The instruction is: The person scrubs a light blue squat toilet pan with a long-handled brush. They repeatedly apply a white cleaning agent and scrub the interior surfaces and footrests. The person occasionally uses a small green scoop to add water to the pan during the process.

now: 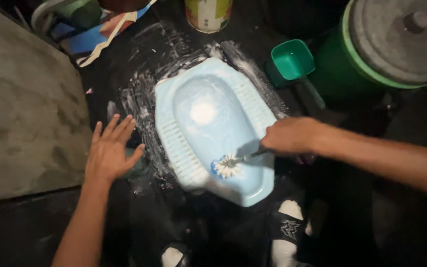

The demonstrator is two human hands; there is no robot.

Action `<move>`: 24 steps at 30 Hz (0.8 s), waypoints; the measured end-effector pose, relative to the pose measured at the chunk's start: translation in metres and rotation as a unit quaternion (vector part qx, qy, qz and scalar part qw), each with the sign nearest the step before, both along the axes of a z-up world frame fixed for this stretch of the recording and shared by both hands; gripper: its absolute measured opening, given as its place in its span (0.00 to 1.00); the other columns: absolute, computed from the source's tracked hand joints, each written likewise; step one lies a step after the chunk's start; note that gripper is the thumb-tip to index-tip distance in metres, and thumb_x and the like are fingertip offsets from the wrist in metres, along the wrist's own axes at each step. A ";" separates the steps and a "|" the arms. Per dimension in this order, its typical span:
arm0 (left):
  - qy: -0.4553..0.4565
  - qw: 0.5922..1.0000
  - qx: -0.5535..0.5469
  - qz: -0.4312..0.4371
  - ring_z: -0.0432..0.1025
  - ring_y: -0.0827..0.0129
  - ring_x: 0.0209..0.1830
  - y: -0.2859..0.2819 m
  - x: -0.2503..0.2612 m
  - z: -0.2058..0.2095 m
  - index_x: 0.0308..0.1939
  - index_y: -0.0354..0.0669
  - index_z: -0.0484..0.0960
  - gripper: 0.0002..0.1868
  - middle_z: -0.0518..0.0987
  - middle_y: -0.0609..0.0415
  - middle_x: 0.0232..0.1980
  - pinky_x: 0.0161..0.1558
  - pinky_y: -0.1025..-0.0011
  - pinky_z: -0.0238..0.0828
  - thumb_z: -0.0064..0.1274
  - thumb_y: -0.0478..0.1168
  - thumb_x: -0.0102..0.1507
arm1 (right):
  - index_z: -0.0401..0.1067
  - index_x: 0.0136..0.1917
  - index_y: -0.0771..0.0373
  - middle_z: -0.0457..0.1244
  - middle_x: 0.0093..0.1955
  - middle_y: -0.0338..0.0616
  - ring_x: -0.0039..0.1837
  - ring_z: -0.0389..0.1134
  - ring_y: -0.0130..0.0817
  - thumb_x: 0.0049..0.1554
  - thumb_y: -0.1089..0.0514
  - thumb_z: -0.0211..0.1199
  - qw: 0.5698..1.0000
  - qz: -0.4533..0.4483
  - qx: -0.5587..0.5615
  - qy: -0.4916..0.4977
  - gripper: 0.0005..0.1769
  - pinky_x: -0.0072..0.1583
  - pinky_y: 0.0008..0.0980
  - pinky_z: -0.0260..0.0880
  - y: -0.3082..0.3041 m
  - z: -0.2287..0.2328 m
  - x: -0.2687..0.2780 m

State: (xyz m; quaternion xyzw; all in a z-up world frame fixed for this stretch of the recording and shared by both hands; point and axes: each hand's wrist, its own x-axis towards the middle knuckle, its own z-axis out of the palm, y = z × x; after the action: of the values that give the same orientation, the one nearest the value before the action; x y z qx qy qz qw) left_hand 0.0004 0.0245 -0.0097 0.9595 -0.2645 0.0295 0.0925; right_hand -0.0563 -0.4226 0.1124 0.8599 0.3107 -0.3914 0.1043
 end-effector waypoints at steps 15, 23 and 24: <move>0.016 1.000 -0.016 0.012 0.53 0.59 0.80 -0.008 -0.004 0.008 0.72 0.45 0.71 0.38 0.66 0.55 0.77 0.77 0.46 0.41 0.52 0.58 0.60 | 0.61 0.71 0.50 0.68 0.38 0.51 0.38 0.73 0.51 0.67 0.49 0.50 0.982 -0.062 0.115 -0.139 0.20 0.41 0.49 0.73 -0.029 -0.091 0.039; 0.011 0.999 -0.033 0.000 0.54 0.59 0.80 -0.010 -0.004 0.013 0.72 0.44 0.71 0.39 0.67 0.55 0.76 0.77 0.47 0.41 0.52 0.58 0.60 | 0.64 0.65 0.50 0.69 0.45 0.51 0.42 0.73 0.53 0.62 0.51 0.48 0.986 0.065 0.118 -0.095 0.18 0.43 0.48 0.75 -0.052 -0.125 0.060; 0.011 0.999 -0.036 -0.002 0.54 0.60 0.80 -0.011 -0.006 0.012 0.72 0.44 0.71 0.39 0.67 0.55 0.76 0.77 0.47 0.41 0.52 0.57 0.60 | 0.65 0.63 0.52 0.69 0.47 0.51 0.43 0.73 0.54 0.62 0.51 0.48 0.981 0.021 0.149 -0.119 0.17 0.43 0.49 0.75 -0.053 -0.124 0.061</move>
State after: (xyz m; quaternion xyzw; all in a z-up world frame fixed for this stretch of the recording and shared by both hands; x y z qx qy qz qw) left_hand -0.0061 0.0135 0.0022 0.9553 -0.2643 0.0278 0.1298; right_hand 0.0043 -0.4753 -0.0120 0.8994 0.3693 -0.2330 0.0191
